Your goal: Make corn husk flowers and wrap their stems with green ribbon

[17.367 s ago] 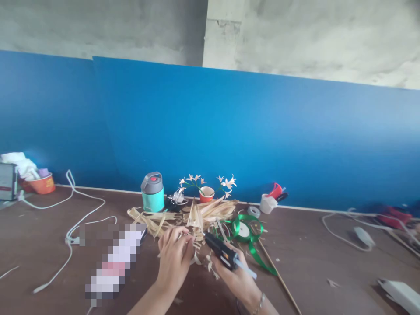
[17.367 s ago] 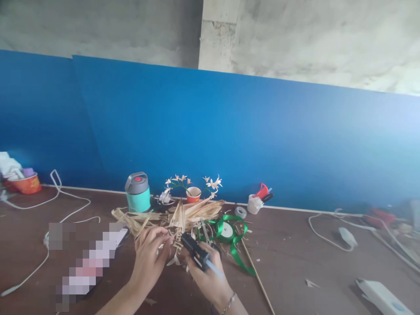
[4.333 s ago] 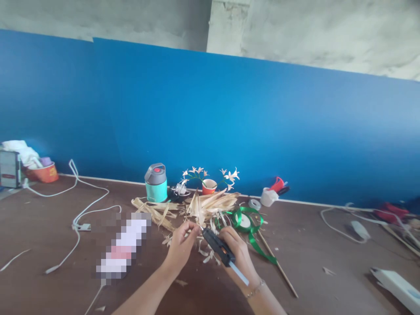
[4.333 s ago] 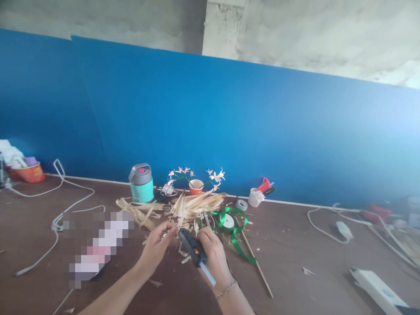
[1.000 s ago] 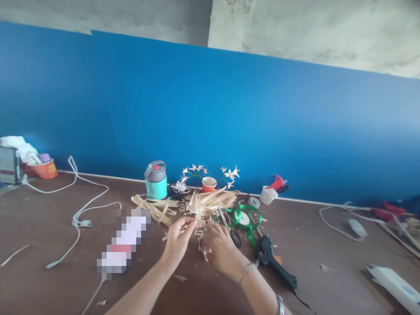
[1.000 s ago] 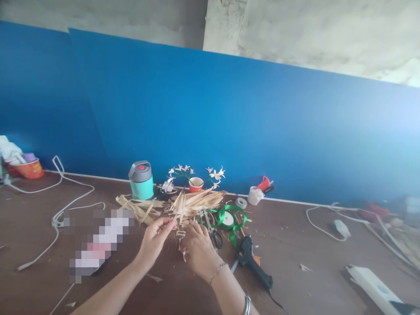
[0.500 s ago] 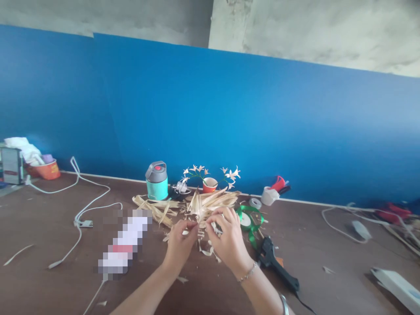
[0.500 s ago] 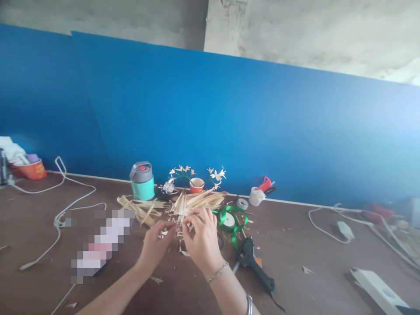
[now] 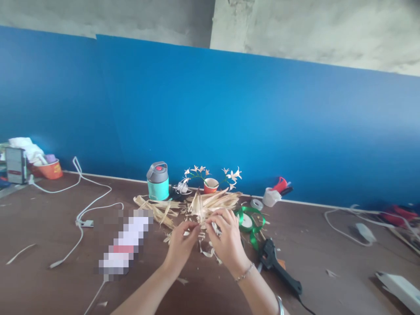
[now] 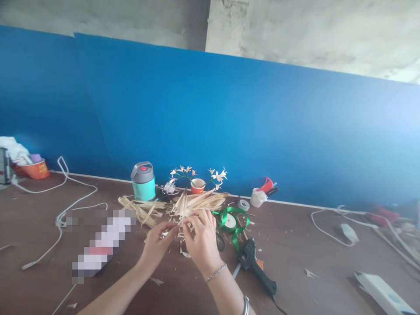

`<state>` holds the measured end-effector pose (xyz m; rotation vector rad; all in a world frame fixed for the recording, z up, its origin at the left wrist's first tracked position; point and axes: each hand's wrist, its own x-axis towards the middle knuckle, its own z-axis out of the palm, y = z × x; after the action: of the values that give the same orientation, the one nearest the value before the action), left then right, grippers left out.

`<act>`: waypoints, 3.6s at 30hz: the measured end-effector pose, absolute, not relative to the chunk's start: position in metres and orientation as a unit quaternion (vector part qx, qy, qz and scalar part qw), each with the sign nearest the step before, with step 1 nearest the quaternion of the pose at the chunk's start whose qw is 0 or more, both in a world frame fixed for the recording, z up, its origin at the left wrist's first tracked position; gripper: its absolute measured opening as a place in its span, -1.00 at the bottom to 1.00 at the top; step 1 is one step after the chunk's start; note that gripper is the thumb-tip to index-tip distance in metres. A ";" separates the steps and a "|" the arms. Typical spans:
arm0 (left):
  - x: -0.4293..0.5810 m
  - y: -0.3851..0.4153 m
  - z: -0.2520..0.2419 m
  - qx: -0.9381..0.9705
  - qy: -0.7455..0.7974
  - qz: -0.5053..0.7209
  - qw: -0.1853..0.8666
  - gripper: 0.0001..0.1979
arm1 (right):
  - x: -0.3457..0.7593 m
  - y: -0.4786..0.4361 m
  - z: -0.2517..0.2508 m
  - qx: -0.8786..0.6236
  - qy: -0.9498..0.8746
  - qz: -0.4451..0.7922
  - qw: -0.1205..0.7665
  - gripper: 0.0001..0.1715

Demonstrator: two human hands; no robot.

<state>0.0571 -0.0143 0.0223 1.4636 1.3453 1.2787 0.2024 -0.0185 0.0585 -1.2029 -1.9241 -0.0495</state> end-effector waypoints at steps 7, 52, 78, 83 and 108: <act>0.058 -0.016 0.025 0.570 0.514 0.502 0.399 -0.75 | 0.202 -0.018 0.058 -0.481 -0.771 -0.017 0.418 -0.91; 0.058 -0.018 0.024 0.644 0.493 0.513 0.282 -0.79 | 0.198 -0.024 0.061 -0.483 -0.776 -0.059 0.402 -0.90; 0.056 -0.017 0.026 0.631 0.489 0.528 0.290 -0.82 | 0.204 -0.018 0.062 -0.509 -0.755 0.074 0.407 -0.86; 0.056 -0.017 0.025 0.649 0.460 0.533 0.289 -0.83 | 0.205 -0.018 0.066 -0.484 -0.751 0.137 0.428 -0.89; 0.057 -0.014 0.014 0.717 0.436 0.507 0.196 -0.89 | 0.214 -0.016 0.075 -0.534 -0.659 0.342 0.406 -0.92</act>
<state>0.0565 -0.0142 0.0142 2.0086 1.2211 1.4213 0.2140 -0.0162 0.0745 -1.3467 -1.6620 0.8626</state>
